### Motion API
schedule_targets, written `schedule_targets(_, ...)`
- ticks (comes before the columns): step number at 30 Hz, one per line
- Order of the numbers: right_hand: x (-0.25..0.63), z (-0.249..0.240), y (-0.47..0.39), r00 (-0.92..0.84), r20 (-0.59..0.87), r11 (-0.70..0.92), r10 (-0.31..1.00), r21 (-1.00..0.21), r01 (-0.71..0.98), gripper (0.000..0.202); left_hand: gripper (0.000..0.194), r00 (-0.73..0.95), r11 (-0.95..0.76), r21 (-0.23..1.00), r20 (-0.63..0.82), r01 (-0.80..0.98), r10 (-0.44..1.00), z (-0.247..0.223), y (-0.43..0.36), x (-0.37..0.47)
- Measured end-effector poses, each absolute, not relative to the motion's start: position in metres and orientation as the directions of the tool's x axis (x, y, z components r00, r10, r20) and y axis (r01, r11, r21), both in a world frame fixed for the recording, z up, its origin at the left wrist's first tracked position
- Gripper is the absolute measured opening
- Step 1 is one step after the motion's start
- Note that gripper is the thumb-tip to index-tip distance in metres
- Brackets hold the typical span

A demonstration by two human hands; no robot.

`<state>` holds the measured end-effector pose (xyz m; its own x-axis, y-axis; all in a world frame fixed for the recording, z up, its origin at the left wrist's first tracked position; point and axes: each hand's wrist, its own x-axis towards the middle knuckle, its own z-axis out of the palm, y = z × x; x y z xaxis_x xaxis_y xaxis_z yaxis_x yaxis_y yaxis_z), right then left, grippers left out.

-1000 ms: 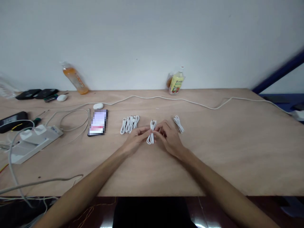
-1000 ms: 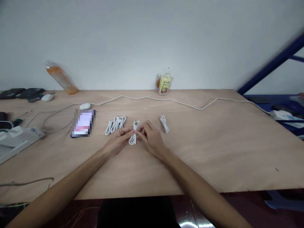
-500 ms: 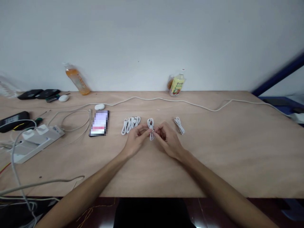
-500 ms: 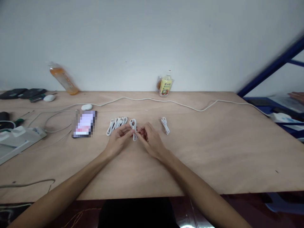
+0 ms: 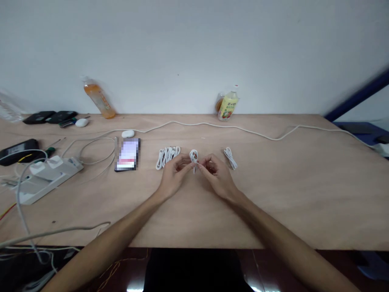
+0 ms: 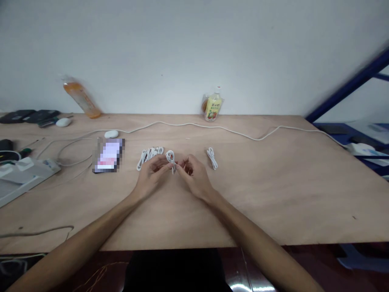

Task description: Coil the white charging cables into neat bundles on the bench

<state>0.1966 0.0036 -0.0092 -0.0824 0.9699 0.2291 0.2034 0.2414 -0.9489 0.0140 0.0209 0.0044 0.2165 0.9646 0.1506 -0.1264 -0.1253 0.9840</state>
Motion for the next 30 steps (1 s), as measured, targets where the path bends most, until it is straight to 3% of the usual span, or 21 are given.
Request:
schedule_targets(6,0.1988,-0.0109,0.0031,-0.12,0.379,0.396,0.918,-0.851,0.346,0.013,0.034,0.265,-0.105,0.989,0.128,-0.1,0.956,0.0016,0.0217,0.012)
schedule_targets(12,0.2008,-0.0131,0.0042,-0.115,0.442,0.449,0.89,-0.8,0.397,0.018,0.036,0.291,-0.092,0.992,0.112,-0.082,0.95,-0.0004,0.0216,0.0125)
schedule_targets(24,0.1983,-0.0048,0.0012,-0.161,0.287,0.322,0.944,-0.907,0.271,0.032,0.041,0.281,0.096,0.983,-0.048,-0.159,0.958,0.0007,0.0238,0.0112)
schedule_targets(30,0.1994,-0.0068,0.0023,-0.178,0.23,0.266,0.957,-0.939,0.218,0.029,0.041,0.294,0.154,0.969,-0.092,-0.193,0.951,0.0,0.0228,0.0136)
